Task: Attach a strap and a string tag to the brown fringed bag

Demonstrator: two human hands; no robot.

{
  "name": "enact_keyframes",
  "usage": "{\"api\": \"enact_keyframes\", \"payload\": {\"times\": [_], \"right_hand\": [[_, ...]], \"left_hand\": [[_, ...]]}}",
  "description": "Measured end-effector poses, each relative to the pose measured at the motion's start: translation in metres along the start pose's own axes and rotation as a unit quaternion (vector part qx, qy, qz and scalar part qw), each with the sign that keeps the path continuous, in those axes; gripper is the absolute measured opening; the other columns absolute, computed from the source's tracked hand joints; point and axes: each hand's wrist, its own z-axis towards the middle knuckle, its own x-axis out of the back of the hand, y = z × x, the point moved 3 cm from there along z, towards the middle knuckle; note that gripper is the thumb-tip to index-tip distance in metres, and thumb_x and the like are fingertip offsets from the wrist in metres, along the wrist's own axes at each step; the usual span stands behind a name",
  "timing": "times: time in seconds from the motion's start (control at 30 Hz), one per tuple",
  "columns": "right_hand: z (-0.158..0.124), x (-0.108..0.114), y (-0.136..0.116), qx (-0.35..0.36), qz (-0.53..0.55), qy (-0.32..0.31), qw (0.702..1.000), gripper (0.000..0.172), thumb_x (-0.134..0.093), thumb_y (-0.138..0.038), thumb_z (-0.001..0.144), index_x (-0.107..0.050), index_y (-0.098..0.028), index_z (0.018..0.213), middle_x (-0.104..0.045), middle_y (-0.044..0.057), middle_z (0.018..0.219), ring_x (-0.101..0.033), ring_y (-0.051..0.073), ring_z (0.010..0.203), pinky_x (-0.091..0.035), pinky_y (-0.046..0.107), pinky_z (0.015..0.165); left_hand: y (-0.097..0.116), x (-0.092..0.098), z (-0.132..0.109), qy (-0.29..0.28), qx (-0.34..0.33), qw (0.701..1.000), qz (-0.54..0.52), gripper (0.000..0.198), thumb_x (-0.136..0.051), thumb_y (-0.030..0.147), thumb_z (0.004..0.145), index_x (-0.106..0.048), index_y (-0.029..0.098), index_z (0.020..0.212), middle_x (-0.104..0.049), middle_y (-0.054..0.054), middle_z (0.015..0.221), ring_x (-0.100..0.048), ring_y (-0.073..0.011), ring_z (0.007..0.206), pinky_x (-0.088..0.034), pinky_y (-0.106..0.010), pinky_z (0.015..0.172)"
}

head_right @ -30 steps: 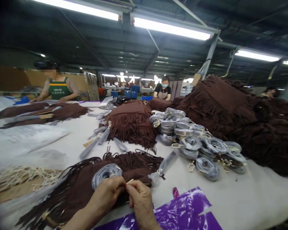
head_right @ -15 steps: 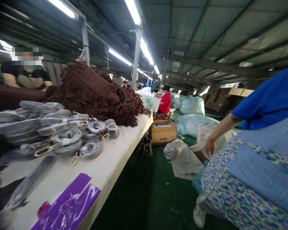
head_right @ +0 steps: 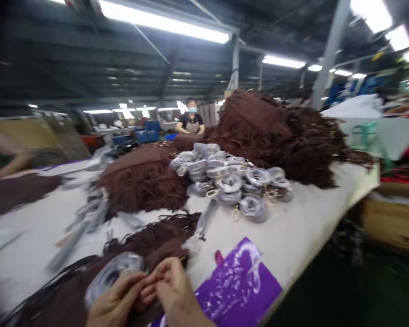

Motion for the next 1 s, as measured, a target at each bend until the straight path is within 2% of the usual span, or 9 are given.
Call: {"api": "enact_keyframes", "payload": {"times": [0.1,0.2,0.43,0.7,0.77,0.83,0.9,1.0], "right_hand": [[-0.002,0.011,-0.008,0.012,0.009,0.014,1.000,0.033,-0.064,-0.045,0.073,-0.049,-0.016,0.079,-0.065,0.004,0.078,-0.064,0.013,0.065,-0.051,0.027,0.064],[-0.003,0.021,-0.009,-0.009,-0.016,0.048,0.999,0.033,-0.069,-0.043,0.069,-0.053,-0.015,0.077,-0.067,0.006,0.081,-0.065,0.014,0.067,-0.052,0.026,0.063],[-0.001,0.025,-0.008,0.006,-0.134,0.026,0.991,0.030,-0.064,-0.043,0.075,-0.067,-0.016,0.085,-0.069,0.005,0.070,-0.064,0.014,0.066,-0.052,0.024,0.064],[-0.003,0.024,-0.005,0.044,-0.204,0.068,0.976,0.025,-0.064,-0.041,0.075,-0.070,-0.019,0.083,-0.058,-0.001,0.056,-0.055,0.009,0.049,-0.047,0.019,0.049],[-0.003,0.023,-0.005,0.050,-0.221,0.070,0.972,0.025,-0.062,-0.041,0.076,-0.070,-0.019,0.084,-0.057,-0.001,0.058,-0.054,0.009,0.049,-0.047,0.019,0.049],[-0.002,0.022,-0.005,0.056,-0.247,0.060,0.966,0.024,-0.062,-0.041,0.076,-0.070,-0.020,0.085,-0.058,0.000,0.068,-0.054,0.009,0.052,-0.047,0.019,0.048],[-0.001,0.021,-0.005,0.058,-0.269,0.049,0.960,0.024,-0.060,-0.041,0.077,-0.070,-0.021,0.087,-0.058,0.002,0.079,-0.054,0.009,0.053,-0.046,0.019,0.045],[0.000,0.023,-0.003,0.054,-0.287,0.045,0.955,0.025,-0.059,-0.042,0.077,-0.070,-0.022,0.088,-0.055,0.002,0.083,-0.052,0.008,0.051,-0.043,0.018,0.040]], "left_hand": [[0.004,0.001,0.000,0.005,0.030,0.989,-0.144,0.033,-0.047,0.048,0.081,-0.060,0.018,0.076,-0.057,0.001,0.060,-0.055,-0.0126,0.052,-0.046,-0.021,0.049],[0.011,-0.007,0.002,0.028,0.020,0.980,-0.197,0.025,-0.051,0.039,0.081,-0.059,0.017,0.073,-0.054,0.002,0.055,-0.051,-0.0103,0.047,-0.043,-0.019,0.046],[0.018,-0.005,-0.001,0.029,-0.060,0.980,-0.186,0.020,-0.047,0.028,0.085,-0.060,0.016,0.075,-0.052,0.001,0.065,-0.051,-0.0072,0.045,-0.043,-0.017,0.045],[0.022,-0.003,-0.002,0.020,-0.115,0.984,-0.131,0.018,-0.042,0.018,0.086,-0.057,0.017,0.077,-0.048,0.002,0.073,-0.051,-0.0049,0.047,-0.042,-0.016,0.048],[0.020,-0.004,-0.002,0.013,-0.117,0.985,-0.128,0.018,-0.041,0.018,0.087,-0.056,0.017,0.078,-0.048,0.001,0.075,-0.051,-0.0046,0.048,-0.043,-0.016,0.049],[0.018,-0.006,-0.002,0.014,-0.121,0.985,-0.124,0.018,-0.040,0.018,0.088,-0.056,0.017,0.078,-0.048,0.001,0.076,-0.051,-0.0046,0.049,-0.043,-0.015,0.049],[0.017,-0.007,-0.003,0.030,-0.131,0.983,-0.123,0.019,-0.040,0.017,0.088,-0.056,0.017,0.076,-0.047,0.001,0.074,-0.050,-0.0046,0.048,-0.041,-0.015,0.047],[0.017,-0.008,-0.004,0.048,-0.135,0.982,-0.123,0.020,-0.039,0.016,0.087,-0.055,0.016,0.074,-0.047,0.002,0.072,-0.048,-0.0044,0.046,-0.040,-0.015,0.045]]}}
